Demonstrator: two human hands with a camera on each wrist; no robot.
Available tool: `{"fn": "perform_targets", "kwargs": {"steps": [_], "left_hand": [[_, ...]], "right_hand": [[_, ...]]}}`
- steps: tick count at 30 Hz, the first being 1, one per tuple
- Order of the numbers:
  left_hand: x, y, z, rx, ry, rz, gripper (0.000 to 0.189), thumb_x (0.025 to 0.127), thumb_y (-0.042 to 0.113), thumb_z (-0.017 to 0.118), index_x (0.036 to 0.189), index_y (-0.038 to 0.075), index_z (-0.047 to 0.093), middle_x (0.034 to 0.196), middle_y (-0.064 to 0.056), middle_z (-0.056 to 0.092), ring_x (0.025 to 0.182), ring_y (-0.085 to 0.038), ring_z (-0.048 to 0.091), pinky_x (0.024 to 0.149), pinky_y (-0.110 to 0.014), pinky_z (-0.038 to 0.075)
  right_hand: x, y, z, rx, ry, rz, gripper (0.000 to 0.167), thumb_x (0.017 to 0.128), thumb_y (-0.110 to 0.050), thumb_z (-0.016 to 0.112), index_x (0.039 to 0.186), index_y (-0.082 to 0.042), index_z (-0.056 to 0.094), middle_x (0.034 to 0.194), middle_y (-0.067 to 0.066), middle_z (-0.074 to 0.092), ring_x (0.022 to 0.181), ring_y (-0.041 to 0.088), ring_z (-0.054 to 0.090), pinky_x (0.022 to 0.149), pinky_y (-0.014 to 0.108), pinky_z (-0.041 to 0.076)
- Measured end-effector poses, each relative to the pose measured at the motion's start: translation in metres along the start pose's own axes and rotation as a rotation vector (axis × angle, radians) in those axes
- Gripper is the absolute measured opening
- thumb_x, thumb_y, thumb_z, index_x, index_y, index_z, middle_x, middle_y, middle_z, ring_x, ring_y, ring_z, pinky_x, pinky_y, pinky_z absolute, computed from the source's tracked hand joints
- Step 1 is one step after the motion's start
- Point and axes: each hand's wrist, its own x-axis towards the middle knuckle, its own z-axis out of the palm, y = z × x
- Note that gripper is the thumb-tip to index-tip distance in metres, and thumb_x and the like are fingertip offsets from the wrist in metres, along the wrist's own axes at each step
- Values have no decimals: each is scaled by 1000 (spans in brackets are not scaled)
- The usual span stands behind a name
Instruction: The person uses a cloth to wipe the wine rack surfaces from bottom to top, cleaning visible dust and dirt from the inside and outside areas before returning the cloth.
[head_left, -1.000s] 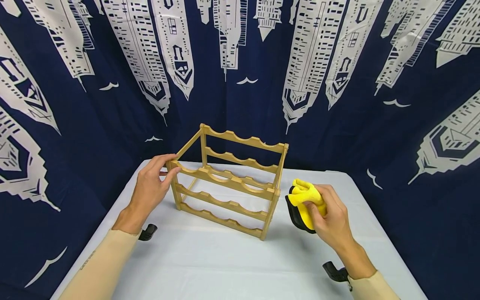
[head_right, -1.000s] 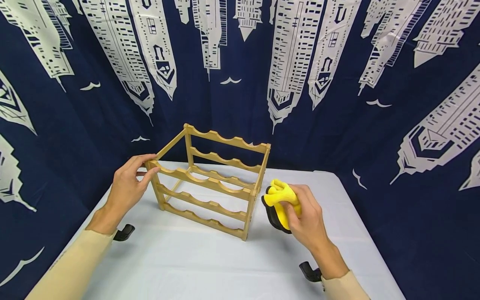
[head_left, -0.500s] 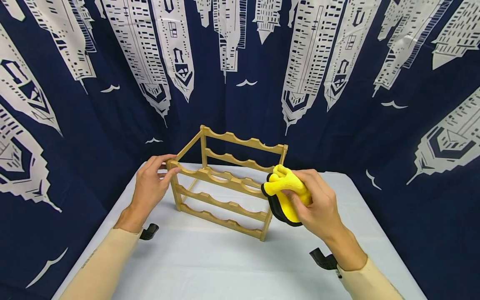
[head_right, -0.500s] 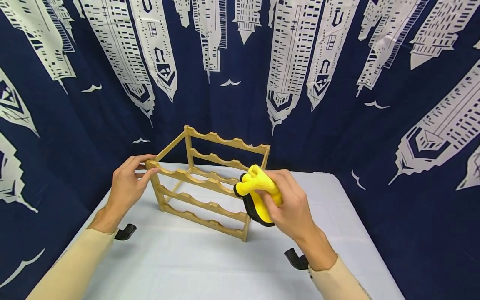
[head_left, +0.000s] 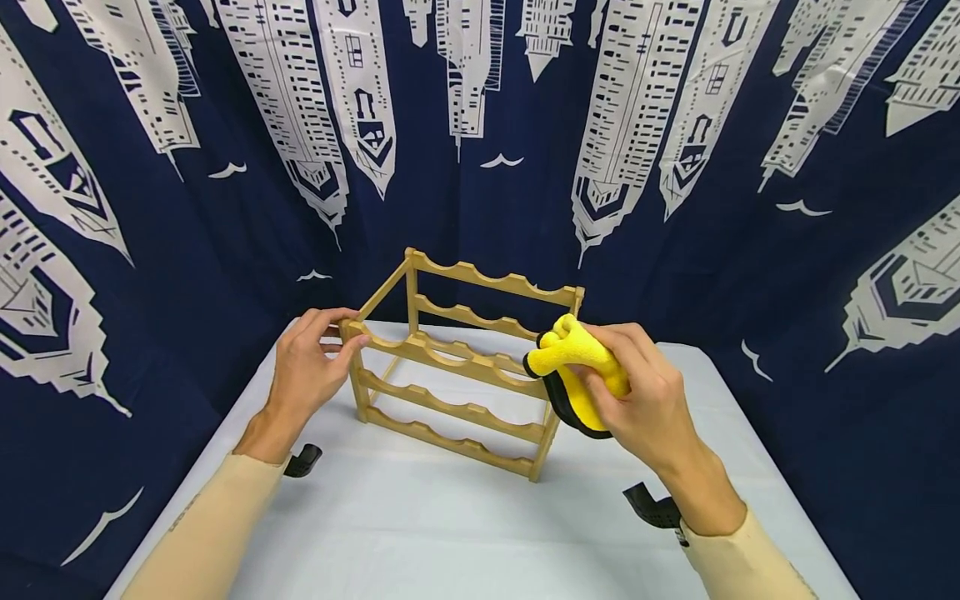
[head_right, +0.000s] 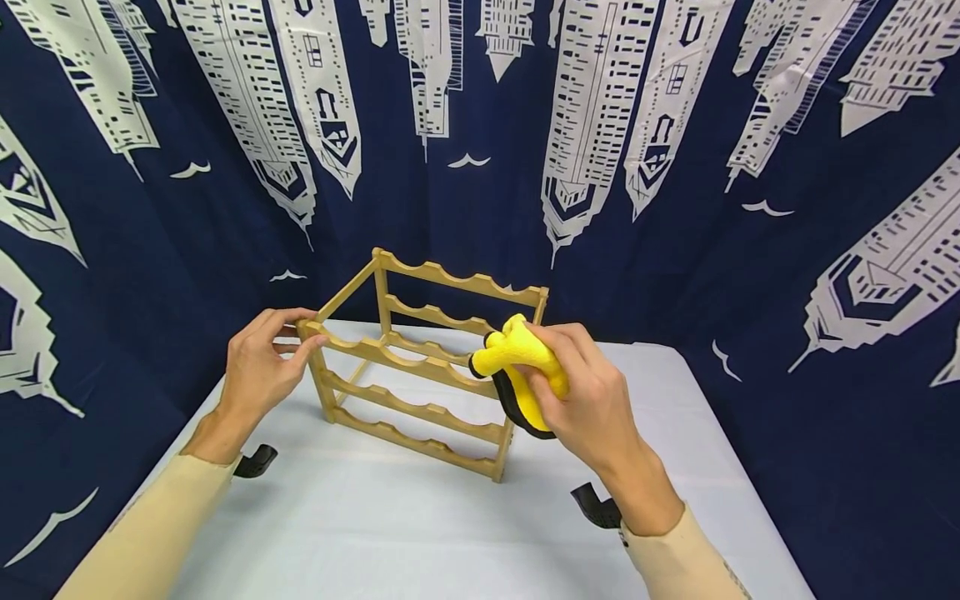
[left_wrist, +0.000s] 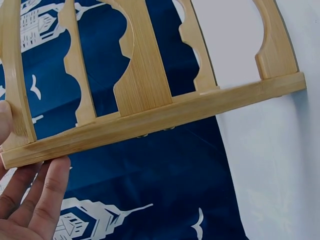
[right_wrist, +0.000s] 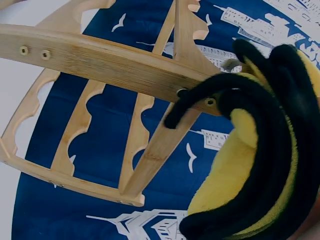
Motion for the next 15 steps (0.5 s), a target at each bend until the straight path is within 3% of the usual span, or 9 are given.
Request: {"fn": "perform_targets", "kwargs": {"steps": [7, 11, 15], "left_hand": [[-4, 5, -2, -17, 0, 62, 36, 92, 4, 100, 123, -1, 83, 105, -15, 78, 93, -35, 85, 80, 3, 54], [-9, 10, -3, -16, -6, 89, 36, 90, 4, 101, 121, 0, 83, 103, -13, 78, 91, -31, 84, 77, 1, 56], [-11, 17, -1, -19, -12, 111, 37, 87, 5, 104, 116, 1, 82, 102, -11, 78, 89, -28, 83, 74, -2, 58]], "right_hand": [[4, -5, -5, -83, -76, 14, 58, 88, 3, 100, 141, -1, 79, 124, 17, 79, 105, 31, 78, 115, 0, 45], [9, -8, -4, -94, -30, -40, 60, 83, 10, 100, 139, 0, 79, 124, 17, 82, 110, 34, 77, 121, 4, 44], [15, -9, -4, -99, 0, -85, 62, 81, 16, 98, 138, 0, 80, 122, 18, 83, 108, 36, 76, 118, 11, 48]]}}
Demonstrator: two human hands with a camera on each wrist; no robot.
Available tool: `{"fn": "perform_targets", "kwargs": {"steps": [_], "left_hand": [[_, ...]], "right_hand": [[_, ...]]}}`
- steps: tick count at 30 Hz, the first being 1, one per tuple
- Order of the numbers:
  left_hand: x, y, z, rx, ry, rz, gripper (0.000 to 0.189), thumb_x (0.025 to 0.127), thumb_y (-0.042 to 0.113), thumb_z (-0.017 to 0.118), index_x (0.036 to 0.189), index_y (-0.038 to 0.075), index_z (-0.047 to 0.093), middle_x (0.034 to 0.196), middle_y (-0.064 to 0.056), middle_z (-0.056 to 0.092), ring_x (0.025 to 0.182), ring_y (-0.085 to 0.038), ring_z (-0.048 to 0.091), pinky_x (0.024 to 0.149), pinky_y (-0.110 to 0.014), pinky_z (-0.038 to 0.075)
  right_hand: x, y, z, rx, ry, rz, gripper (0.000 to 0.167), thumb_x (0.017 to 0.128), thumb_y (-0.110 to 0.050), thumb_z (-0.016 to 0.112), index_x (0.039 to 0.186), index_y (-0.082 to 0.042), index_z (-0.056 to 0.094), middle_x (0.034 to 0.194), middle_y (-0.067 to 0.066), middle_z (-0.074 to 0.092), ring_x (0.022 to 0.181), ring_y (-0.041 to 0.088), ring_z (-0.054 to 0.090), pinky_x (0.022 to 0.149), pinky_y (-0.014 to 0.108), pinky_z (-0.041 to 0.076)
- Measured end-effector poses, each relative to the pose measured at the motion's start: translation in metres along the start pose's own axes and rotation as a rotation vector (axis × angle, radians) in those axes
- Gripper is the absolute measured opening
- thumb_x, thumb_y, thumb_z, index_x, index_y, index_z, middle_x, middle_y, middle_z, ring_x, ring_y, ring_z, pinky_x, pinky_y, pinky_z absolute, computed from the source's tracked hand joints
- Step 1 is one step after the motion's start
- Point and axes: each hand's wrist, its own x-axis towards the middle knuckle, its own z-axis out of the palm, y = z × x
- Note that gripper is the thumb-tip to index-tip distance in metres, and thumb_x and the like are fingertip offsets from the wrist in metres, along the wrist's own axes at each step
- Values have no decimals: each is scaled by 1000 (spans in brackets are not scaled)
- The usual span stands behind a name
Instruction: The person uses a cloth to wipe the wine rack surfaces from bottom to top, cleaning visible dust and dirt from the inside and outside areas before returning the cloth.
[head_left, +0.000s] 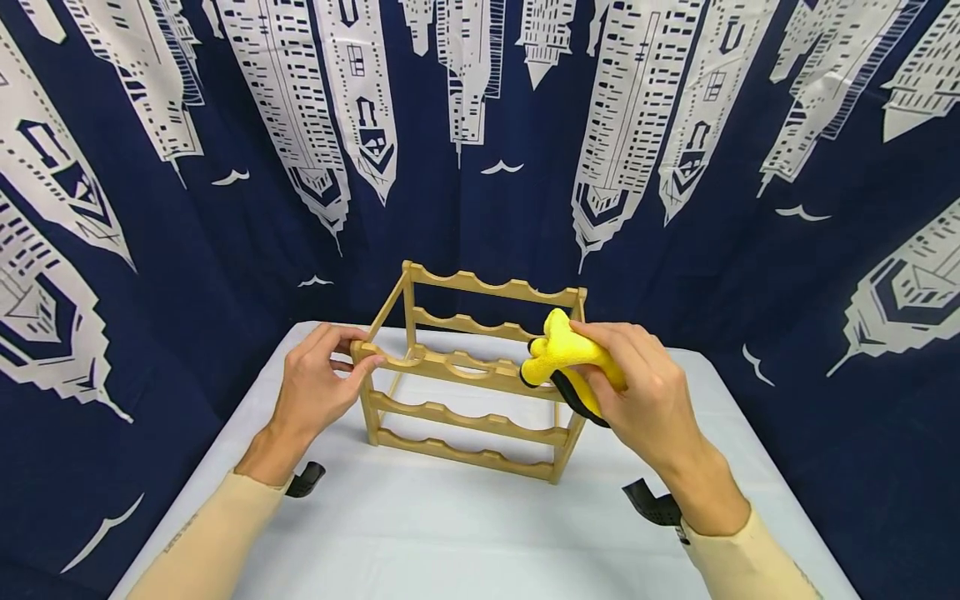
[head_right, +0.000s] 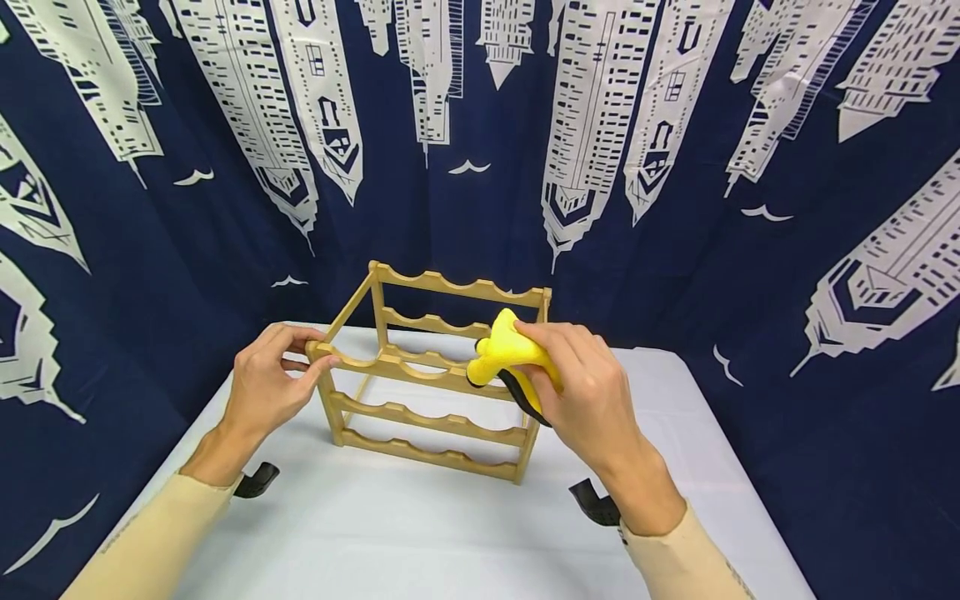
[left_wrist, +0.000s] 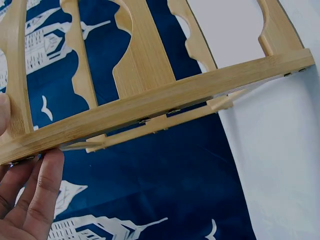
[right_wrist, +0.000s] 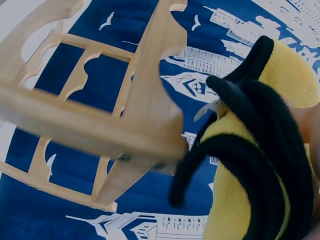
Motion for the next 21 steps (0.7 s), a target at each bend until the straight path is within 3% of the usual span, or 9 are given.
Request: {"fn": "perform_targets", "kwargs": {"steps": [6, 11, 16, 21], "left_hand": [[-2, 15, 6, -37, -24, 22, 38, 84, 7, 106, 111, 0, 80, 101, -10, 78, 84, -22, 82, 72, -7, 62], [-2, 27, 12, -46, -22, 41, 39, 83, 8, 108, 107, 1, 78, 97, -8, 77, 78, -18, 81, 70, -15, 66], [-2, 38, 19, -58, -26, 39, 38, 83, 13, 108, 105, 4, 78, 95, -6, 78, 73, -14, 81, 64, -26, 70], [-3, 39, 19, -88, -38, 27, 36, 84, 13, 108, 103, 5, 78, 93, -5, 78, 71, -13, 80, 63, -20, 67]], "right_hand": [[7, 0, -3, -19, -4, -14, 63, 79, 19, 98, 137, 1, 81, 122, 18, 84, 107, 37, 77, 104, 27, 55], [14, -1, 0, -4, -10, -35, 62, 81, 16, 99, 137, -1, 81, 122, 17, 85, 108, 37, 78, 98, 33, 56], [18, -4, 8, 19, -31, -49, 61, 81, 13, 100, 138, -2, 81, 123, 15, 86, 107, 35, 78, 98, 33, 56], [20, -7, 18, 51, -81, -34, 59, 84, 9, 100, 138, -5, 81, 125, 12, 86, 109, 33, 79, 102, 35, 60]]}}
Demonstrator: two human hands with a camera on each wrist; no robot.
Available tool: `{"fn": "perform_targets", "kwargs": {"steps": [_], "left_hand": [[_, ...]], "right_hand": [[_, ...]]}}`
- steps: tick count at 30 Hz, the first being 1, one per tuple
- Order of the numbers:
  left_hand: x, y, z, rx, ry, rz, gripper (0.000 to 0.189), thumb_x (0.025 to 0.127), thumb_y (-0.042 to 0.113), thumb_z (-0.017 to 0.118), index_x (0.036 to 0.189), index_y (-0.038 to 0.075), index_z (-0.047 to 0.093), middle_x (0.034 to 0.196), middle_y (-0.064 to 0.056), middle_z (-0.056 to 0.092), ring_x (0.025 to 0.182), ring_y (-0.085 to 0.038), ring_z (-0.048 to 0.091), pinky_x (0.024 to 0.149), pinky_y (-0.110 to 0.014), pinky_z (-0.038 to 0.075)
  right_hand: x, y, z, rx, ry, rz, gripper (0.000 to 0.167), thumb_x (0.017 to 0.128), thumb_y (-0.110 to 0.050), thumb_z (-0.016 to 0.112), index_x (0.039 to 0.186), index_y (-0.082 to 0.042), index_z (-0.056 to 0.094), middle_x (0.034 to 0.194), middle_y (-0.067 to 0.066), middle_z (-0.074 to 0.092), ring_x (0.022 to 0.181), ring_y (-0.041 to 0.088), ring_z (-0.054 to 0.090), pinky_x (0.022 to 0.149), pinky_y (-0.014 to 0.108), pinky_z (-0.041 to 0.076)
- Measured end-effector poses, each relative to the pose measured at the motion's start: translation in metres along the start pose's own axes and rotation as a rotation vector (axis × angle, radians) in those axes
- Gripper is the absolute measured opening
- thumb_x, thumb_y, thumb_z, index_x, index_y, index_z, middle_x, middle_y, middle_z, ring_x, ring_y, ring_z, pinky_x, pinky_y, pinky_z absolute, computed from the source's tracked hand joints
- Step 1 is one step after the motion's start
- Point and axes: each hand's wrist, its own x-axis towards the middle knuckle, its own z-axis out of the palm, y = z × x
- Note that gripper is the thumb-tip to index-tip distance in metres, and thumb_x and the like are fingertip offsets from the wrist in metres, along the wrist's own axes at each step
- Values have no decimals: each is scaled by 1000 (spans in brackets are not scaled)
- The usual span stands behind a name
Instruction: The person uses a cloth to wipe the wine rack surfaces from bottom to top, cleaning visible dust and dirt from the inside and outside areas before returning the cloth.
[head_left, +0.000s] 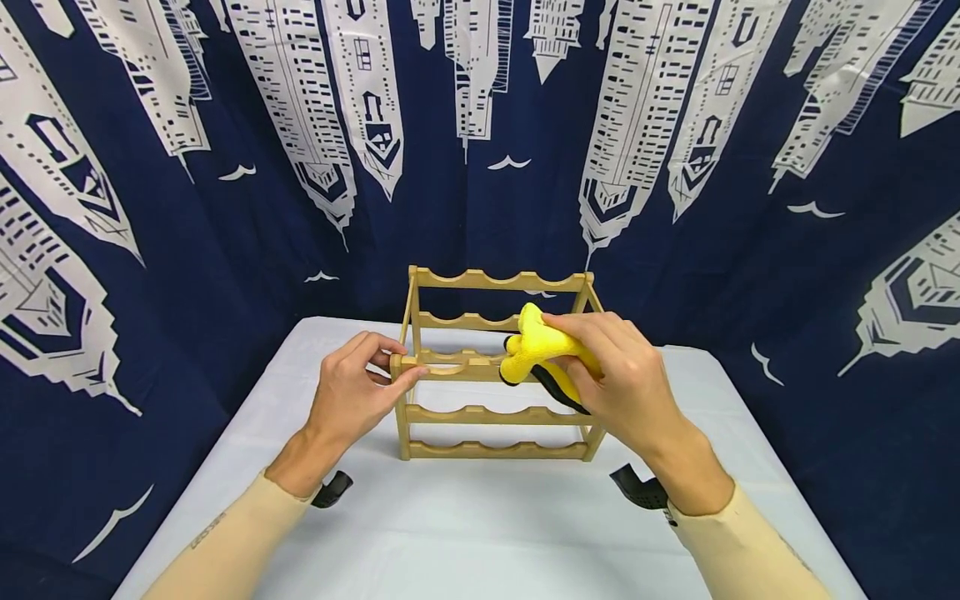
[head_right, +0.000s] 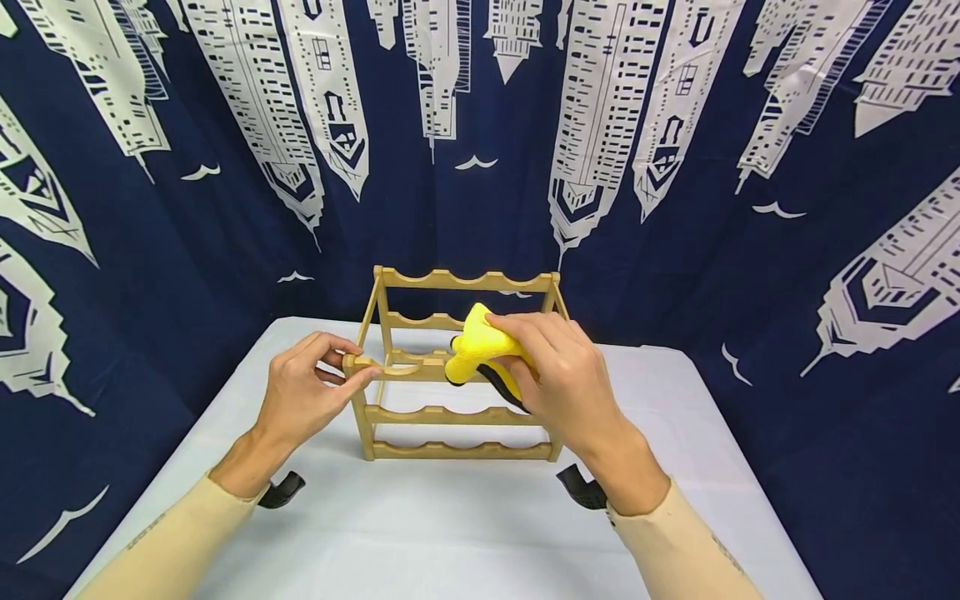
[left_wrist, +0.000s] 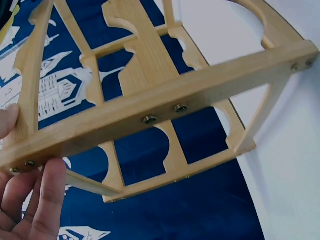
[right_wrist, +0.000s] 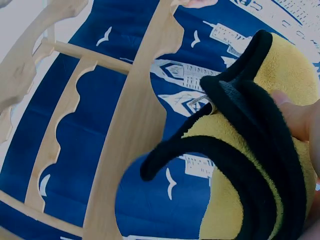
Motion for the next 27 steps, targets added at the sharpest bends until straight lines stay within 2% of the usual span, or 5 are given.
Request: {"fn": "perform_targets", "kwargs": {"steps": [3, 7, 12, 21, 27], "left_hand": [[2, -3, -5, -42, -40, -7, 31, 87, 10, 105, 105, 6, 81, 96, -4, 79, 75, -14, 81, 66, -17, 67], [5, -10, -17, -121, -133, -40, 17, 97, 6, 96, 110, 10, 86, 101, 0, 83, 84, -13, 81, 71, -16, 68], [9, -15, -28, -165, -227, -70, 13, 107, 7, 85, 116, 15, 89, 106, 1, 86, 89, -7, 78, 75, -16, 67], [12, -17, -35, -193, -319, -120, 16, 111, 10, 81, 124, 14, 89, 115, -2, 88, 86, -13, 81, 76, -21, 70], [11, -19, -39, -189, -329, -128, 20, 111, 9, 80, 129, 12, 89, 117, -3, 89, 84, -15, 84, 75, -22, 70]], "right_hand": [[2, -2, 7, 18, -32, 9, 59, 85, 5, 101, 140, -6, 80, 127, 11, 86, 111, 31, 80, 102, 40, 65], [6, -5, 18, 47, -65, -9, 59, 85, -2, 102, 139, -5, 80, 132, 10, 86, 114, 30, 82, 101, 47, 72], [13, -10, 32, 88, -97, -28, 57, 87, -8, 101, 140, -7, 80, 132, 8, 86, 113, 29, 82, 102, 49, 72], [19, -19, 58, 106, -148, -65, 47, 96, -19, 96, 139, -9, 80, 130, 5, 86, 117, 27, 82, 106, 47, 71], [24, -27, 80, 56, -196, -93, 44, 103, -27, 91, 141, -9, 79, 128, 5, 86, 115, 25, 81, 103, 41, 68]]}}
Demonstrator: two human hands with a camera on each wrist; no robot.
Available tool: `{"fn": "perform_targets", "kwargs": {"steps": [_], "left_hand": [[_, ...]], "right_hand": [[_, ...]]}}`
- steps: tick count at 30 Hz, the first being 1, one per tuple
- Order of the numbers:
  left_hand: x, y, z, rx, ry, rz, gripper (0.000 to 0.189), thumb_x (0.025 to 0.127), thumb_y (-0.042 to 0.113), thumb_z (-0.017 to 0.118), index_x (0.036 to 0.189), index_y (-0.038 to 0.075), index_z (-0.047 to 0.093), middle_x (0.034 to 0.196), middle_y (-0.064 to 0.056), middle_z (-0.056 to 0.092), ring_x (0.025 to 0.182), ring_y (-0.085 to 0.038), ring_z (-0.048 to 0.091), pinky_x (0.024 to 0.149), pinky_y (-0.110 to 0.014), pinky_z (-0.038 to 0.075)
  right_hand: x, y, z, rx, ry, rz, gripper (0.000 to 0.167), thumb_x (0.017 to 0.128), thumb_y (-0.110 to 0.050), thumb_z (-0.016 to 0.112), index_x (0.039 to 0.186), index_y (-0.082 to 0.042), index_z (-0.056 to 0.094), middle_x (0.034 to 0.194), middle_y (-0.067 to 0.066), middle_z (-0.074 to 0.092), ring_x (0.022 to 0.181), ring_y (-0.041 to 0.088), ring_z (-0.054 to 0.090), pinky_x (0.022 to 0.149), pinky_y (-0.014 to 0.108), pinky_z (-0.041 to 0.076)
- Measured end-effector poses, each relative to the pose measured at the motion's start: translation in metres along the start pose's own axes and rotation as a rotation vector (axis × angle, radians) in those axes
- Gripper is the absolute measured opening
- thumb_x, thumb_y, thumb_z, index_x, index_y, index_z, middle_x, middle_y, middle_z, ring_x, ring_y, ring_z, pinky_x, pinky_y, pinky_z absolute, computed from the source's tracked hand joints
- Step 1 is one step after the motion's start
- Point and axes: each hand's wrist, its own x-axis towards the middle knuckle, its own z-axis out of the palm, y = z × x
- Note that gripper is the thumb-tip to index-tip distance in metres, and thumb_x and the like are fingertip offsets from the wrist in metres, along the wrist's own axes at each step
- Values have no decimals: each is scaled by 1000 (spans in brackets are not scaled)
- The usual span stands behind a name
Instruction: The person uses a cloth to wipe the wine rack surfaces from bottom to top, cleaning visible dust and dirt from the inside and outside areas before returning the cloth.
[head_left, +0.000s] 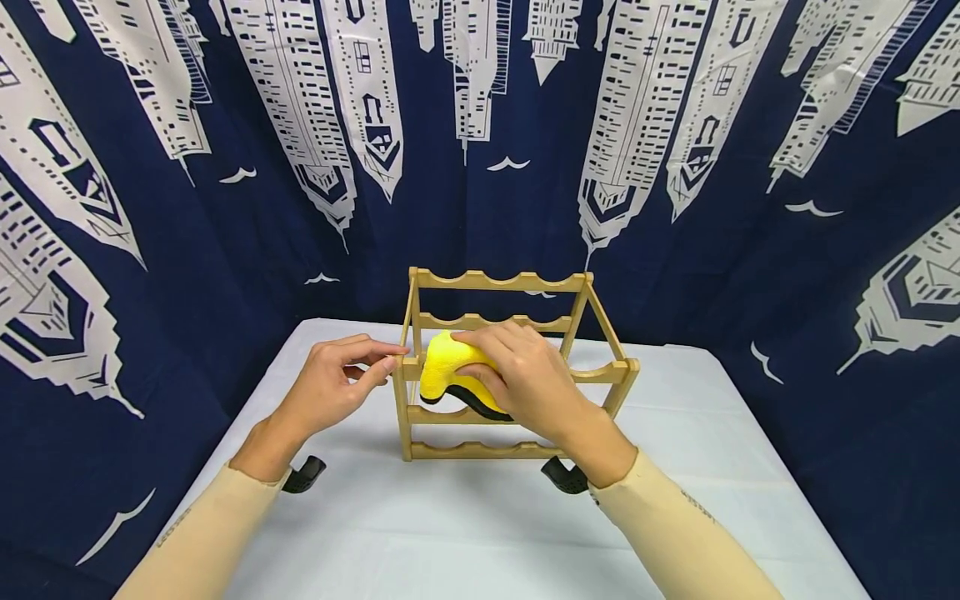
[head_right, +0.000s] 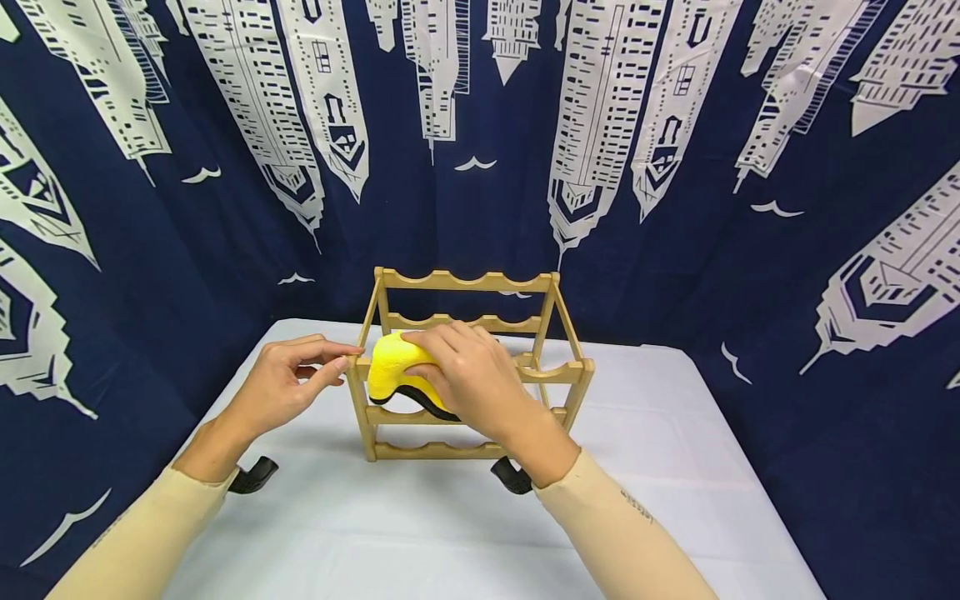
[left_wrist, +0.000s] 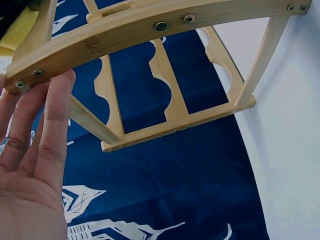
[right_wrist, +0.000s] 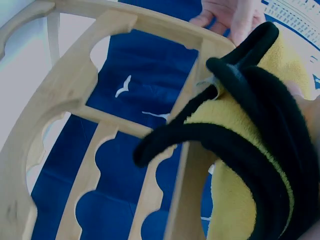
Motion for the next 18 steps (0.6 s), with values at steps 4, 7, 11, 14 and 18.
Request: {"fn": "perform_targets", "kwargs": {"steps": [4, 7, 11, 14, 18], "left_hand": [[0, 0, 0, -7, 2, 1, 21, 110, 7, 81, 129, 13, 89, 115, -3, 89, 86, -10, 84, 77, -23, 71], [-1, -1, -1, 1, 2, -11, 21, 109, 6, 82, 128, 12, 89, 114, -3, 88, 87, -11, 83, 77, -24, 72], [-2, 0, -2, 26, 7, -20, 22, 109, 5, 81, 129, 9, 88, 115, -3, 89, 90, -12, 82, 78, -25, 72], [-2, 0, -2, 41, 12, -15, 23, 109, 4, 81, 130, 8, 88, 116, -4, 89, 93, -9, 81, 79, -26, 72], [-1, -2, -2, 49, 16, -8, 23, 108, 5, 83, 129, 11, 89, 116, -2, 90, 92, -7, 80, 78, -26, 72]], "right_hand": [[6, -6, 13, -31, -23, 1, 44, 104, -31, 89, 142, -11, 79, 127, 3, 87, 113, 24, 80, 103, 39, 69], [10, -11, 25, -57, -38, 11, 44, 106, -35, 87, 143, -13, 79, 127, 1, 88, 109, 22, 77, 102, 38, 67], [15, -17, 41, -116, -59, 32, 44, 106, -44, 85, 141, -18, 80, 124, -2, 89, 104, 21, 74, 95, 37, 63], [17, -20, 50, -151, -55, 38, 45, 103, -49, 86, 136, -19, 83, 119, -2, 89, 103, 21, 75, 90, 37, 61], [16, -19, 53, -174, -37, 33, 44, 98, -51, 91, 128, -18, 86, 114, -3, 88, 102, 21, 76, 86, 37, 61]]}}
